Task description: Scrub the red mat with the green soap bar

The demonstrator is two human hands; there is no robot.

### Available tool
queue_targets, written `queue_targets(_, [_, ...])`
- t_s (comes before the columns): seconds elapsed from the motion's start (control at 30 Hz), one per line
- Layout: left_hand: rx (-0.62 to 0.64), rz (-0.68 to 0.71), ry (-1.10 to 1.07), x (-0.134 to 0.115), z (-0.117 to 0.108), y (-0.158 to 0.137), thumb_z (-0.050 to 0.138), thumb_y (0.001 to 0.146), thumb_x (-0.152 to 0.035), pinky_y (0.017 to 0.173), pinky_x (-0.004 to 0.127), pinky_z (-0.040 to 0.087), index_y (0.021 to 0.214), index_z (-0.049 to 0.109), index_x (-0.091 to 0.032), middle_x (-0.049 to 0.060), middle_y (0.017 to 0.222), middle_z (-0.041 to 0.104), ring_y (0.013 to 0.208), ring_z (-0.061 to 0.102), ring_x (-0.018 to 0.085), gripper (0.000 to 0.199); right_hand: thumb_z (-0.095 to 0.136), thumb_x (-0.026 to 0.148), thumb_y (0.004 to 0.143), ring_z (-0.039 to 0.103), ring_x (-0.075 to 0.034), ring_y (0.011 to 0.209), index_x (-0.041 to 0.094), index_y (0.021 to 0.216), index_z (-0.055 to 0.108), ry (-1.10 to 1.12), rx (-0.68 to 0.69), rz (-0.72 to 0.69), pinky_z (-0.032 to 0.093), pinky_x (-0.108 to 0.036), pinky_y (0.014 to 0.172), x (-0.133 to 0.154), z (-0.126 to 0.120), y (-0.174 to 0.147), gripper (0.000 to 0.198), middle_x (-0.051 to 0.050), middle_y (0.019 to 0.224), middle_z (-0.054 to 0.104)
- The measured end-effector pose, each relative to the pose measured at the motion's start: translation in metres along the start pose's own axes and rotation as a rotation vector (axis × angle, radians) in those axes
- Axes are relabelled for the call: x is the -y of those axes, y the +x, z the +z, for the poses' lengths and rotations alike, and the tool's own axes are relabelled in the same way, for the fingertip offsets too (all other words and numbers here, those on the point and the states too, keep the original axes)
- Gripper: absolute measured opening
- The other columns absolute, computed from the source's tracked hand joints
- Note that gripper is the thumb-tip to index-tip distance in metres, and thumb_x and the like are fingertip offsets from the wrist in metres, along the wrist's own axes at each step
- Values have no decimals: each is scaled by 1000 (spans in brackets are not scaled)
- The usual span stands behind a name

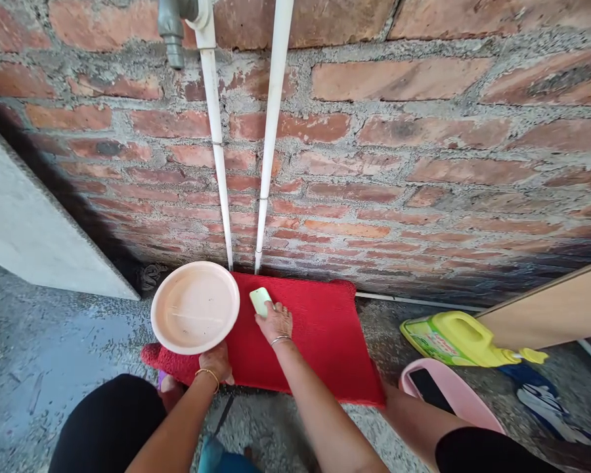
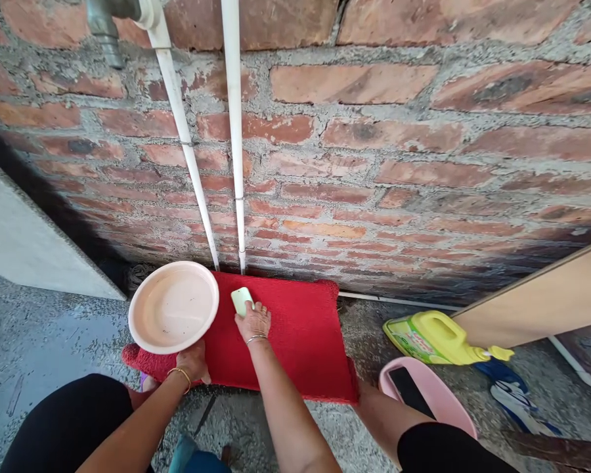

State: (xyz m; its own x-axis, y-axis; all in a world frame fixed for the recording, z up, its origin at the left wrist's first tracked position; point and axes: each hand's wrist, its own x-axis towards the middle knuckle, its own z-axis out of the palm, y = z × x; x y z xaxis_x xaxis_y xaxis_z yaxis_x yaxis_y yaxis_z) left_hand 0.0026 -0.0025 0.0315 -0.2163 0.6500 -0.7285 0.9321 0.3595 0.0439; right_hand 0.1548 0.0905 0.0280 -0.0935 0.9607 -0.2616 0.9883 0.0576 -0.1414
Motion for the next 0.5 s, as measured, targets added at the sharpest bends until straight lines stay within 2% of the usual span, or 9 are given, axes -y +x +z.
queue_targets(0.17, [-2, 14, 13, 1, 2, 1, 88, 41, -23, 101, 37, 46, 123, 56, -14, 19, 130, 59, 123, 54, 33, 89, 56, 50, 83, 61, -25, 99, 22, 123, 58, 16, -71, 282, 42, -34, 83, -89, -17, -12, 49, -12, 108, 64])
queue_targets(0.27, [2, 10, 1, 2, 3, 2, 87, 40, -22, 98, 38, 47, 124, 55, -15, 19, 130, 60, 123, 54, 34, 90, 54, 54, 82, 64, -24, 93, 22, 121, 57, 146, -76, 490, 45, -34, 77, -146, -22, -23, 51, -12, 104, 66])
queue_targets(0.33, [4, -5, -23, 2, 3, 3, 87, 39, -20, 96, 39, 49, 122, 57, -16, 18, 127, 62, 120, 57, 34, 89, 53, 57, 81, 65, -26, 91, 20, 120, 58, 239, -98, 595, 46, -34, 73, -172, -20, -31, 53, -13, 103, 67])
queue_targets(0.4, [-4, -7, -36, 3, 3, 3, 87, 38, -19, 95, 40, 50, 120, 59, -15, 18, 124, 64, 117, 58, 35, 86, 51, 57, 82, 64, -27, 92, 19, 119, 58, 296, -141, 615, 46, -35, 73, -178, -13, -42, 54, -14, 103, 66])
queue_targets(0.5, [-12, -1, -22, 2, 2, 1, 87, 38, -20, 97, 39, 49, 120, 59, -14, 20, 126, 62, 119, 57, 35, 87, 53, 54, 82, 62, -25, 96, 21, 118, 57, 317, -189, 469, 45, -33, 77, -151, 3, -60, 50, -11, 107, 64])
